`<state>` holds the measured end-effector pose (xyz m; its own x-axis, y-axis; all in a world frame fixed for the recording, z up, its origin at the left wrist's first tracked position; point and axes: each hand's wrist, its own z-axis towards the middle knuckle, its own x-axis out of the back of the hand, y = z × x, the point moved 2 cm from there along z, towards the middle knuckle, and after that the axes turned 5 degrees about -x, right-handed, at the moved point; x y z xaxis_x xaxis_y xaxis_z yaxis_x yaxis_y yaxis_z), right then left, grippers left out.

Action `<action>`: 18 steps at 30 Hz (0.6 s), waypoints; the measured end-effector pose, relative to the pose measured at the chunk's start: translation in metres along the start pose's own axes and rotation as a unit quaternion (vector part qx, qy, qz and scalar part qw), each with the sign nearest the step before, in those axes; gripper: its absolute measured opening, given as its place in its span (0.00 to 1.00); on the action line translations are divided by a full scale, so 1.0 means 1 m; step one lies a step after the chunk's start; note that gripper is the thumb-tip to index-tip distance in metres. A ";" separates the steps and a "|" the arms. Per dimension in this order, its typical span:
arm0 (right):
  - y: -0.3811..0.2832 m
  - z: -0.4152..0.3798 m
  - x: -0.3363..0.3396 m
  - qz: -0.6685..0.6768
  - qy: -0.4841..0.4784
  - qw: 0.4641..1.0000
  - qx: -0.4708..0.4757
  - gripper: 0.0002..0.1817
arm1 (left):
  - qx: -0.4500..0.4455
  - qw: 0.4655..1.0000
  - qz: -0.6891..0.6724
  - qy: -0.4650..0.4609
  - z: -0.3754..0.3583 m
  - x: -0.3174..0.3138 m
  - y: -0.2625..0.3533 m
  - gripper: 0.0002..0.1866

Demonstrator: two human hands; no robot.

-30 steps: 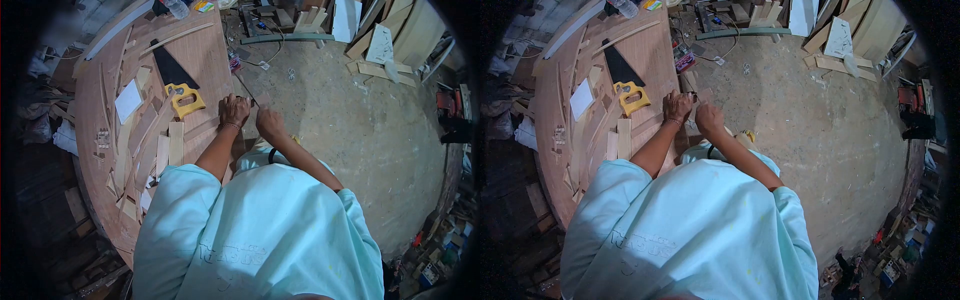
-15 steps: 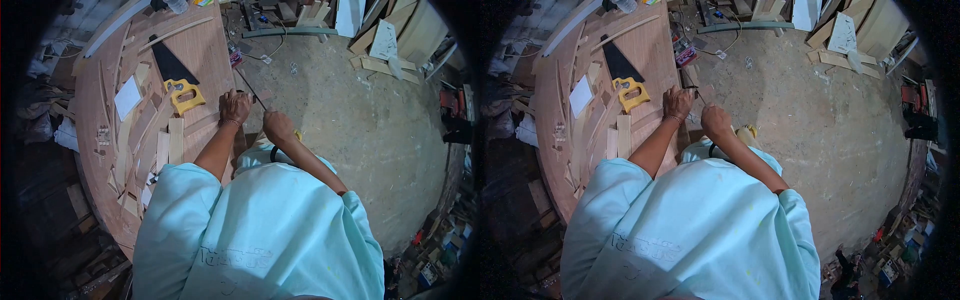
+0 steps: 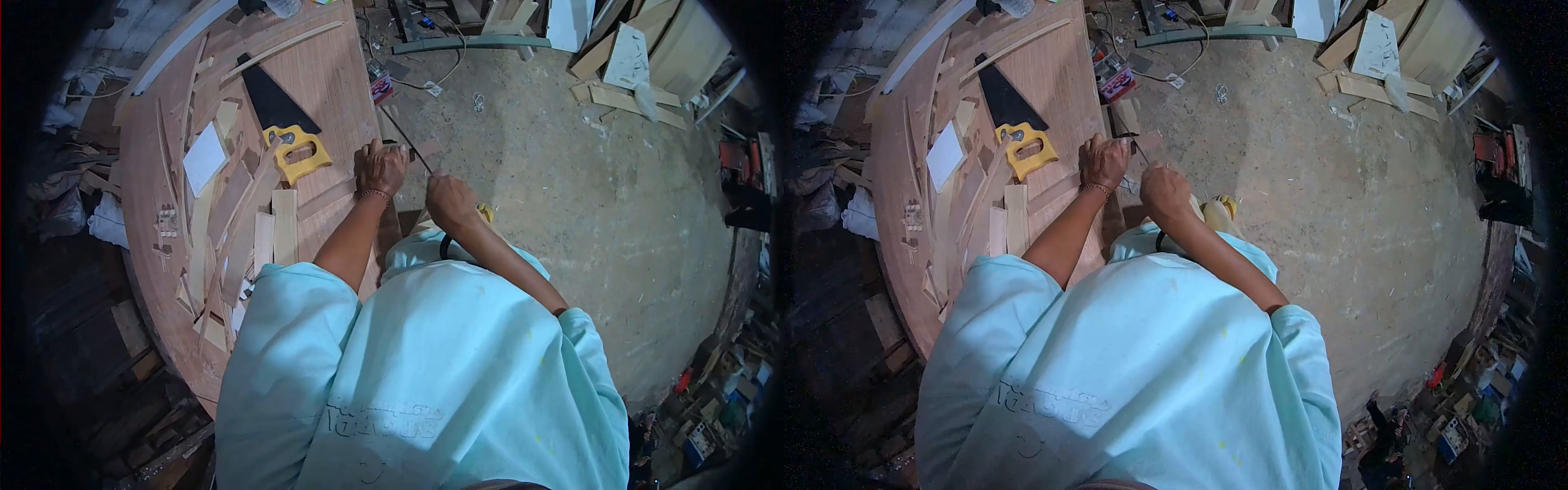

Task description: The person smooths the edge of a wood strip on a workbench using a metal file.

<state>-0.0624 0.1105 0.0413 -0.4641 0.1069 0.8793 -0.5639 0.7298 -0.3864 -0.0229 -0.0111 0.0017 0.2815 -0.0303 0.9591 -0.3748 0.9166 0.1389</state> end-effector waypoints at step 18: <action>0.000 0.010 -0.008 0.068 0.001 0.997 -0.040 0.18 | 0.017 0.998 -0.001 -0.061 0.002 0.005 0.001 0.19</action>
<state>-0.0662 0.1029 0.0313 -0.5313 0.2103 0.8207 -0.4399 0.7594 -0.4794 -0.0241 -0.0114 0.0071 0.1738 -0.0815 0.9814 -0.4052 0.9024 0.1467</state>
